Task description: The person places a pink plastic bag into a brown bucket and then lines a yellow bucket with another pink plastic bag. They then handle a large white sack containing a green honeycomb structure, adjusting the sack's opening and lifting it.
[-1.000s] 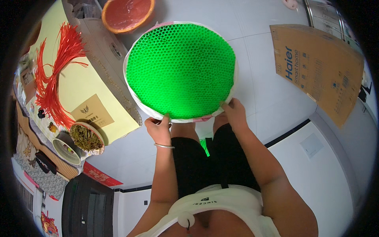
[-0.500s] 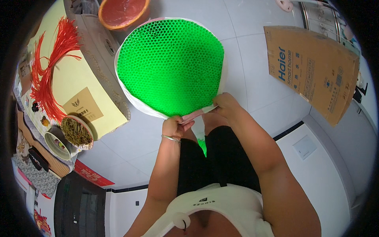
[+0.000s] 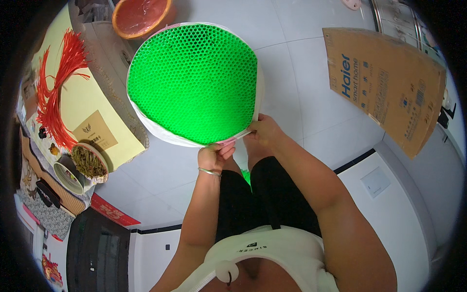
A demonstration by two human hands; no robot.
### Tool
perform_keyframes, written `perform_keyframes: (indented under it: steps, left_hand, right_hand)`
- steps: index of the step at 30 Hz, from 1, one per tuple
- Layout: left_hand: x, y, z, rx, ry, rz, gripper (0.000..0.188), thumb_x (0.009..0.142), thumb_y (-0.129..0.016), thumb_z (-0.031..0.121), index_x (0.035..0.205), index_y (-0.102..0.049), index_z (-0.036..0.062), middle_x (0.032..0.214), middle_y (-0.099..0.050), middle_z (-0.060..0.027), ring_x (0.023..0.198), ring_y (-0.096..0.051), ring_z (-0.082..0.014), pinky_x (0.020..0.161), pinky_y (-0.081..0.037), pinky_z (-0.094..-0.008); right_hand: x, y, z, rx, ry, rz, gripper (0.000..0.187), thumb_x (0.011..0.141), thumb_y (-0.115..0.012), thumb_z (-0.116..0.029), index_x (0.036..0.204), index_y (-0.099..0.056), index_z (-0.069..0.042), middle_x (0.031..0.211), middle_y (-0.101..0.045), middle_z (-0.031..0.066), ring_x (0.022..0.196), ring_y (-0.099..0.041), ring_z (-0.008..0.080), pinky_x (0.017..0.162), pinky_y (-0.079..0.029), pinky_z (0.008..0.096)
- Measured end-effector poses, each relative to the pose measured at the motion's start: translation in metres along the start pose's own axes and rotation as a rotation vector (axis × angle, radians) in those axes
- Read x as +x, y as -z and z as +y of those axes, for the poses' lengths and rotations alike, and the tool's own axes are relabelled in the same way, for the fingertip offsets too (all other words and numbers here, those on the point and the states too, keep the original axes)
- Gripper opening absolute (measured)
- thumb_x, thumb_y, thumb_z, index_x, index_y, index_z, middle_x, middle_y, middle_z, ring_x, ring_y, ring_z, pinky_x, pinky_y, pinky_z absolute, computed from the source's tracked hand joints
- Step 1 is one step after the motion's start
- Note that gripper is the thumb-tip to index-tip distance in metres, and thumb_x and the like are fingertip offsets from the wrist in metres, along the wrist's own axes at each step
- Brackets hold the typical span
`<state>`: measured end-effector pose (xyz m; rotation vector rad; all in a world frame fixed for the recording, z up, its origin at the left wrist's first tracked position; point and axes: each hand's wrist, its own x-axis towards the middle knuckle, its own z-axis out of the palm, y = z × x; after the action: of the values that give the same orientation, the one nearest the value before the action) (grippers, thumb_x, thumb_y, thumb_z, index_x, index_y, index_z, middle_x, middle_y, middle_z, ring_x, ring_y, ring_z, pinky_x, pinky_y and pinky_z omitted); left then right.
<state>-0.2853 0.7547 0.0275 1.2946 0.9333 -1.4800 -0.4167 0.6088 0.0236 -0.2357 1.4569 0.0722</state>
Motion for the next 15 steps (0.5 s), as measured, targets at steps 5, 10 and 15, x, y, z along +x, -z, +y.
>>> perform_keyframes:
  steps: [5,10,15]
  left_hand:
    - [0.003,-0.001,-0.002,0.115,-0.077,0.096,0.035,0.078,-0.042,-0.015,0.112,-0.048,-0.0126,0.091,-0.064,-0.0243,0.064,-0.068,-0.0287,0.051,-0.059,-0.0319]
    - [0.0,-0.008,-0.005,0.212,-0.21,0.156,0.021,0.079,-0.043,-0.017,0.093,-0.058,-0.0155,0.086,-0.064,-0.0222,0.06,-0.066,-0.0254,0.049,-0.058,-0.0294]
    - [0.011,-0.003,-0.01,0.315,-0.338,0.206,0.018,0.084,-0.047,-0.01,0.092,-0.062,-0.008,0.078,-0.067,-0.0161,0.055,-0.065,-0.0221,0.049,-0.054,-0.0293]
  right_hand:
    - [0.002,0.0,-0.008,-0.346,0.062,-0.01,0.028,0.08,-0.06,0.004,0.107,-0.058,0.008,0.101,-0.065,0.0179,0.087,-0.067,0.0251,0.072,-0.058,0.036]
    - [0.005,0.003,-0.016,-0.544,0.101,0.005,0.015,0.079,-0.064,0.0,0.089,-0.064,0.01,0.081,-0.068,0.0179,0.068,-0.069,0.0232,0.057,-0.057,0.0316]
    - [0.007,-0.001,-0.025,-0.596,0.155,0.019,0.016,0.075,-0.065,0.001,0.087,-0.062,0.011,0.072,-0.066,0.0177,0.059,-0.067,0.0222,0.053,-0.055,0.0294]
